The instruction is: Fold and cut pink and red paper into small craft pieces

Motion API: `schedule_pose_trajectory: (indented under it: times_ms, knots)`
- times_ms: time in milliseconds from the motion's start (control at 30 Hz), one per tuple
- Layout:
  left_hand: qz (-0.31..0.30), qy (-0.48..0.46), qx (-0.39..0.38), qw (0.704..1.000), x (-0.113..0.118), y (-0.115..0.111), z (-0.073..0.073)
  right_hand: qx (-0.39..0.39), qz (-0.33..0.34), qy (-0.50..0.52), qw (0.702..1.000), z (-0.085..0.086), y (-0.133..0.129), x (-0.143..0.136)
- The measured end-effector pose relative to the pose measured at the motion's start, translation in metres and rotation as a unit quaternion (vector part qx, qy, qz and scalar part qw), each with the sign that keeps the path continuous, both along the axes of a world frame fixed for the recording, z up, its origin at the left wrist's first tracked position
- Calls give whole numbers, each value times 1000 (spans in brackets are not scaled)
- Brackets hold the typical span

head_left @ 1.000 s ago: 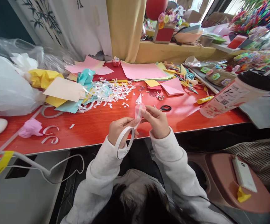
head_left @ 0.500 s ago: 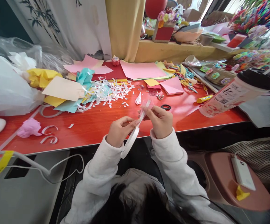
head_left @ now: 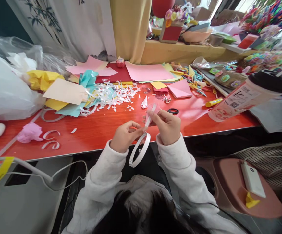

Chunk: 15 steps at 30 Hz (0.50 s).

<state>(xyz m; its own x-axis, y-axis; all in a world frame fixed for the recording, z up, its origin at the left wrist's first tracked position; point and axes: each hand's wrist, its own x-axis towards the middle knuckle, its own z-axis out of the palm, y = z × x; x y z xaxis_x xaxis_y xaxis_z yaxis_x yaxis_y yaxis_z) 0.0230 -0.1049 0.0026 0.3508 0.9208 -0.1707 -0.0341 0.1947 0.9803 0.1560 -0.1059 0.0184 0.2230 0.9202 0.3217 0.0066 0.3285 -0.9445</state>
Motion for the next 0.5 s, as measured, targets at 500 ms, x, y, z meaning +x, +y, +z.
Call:
schedule_pose_trajectory:
  times_ms: [500]
  knots:
    - [1,-21,49,999,1,-6,0,-55,61,4,997,1,4,5]
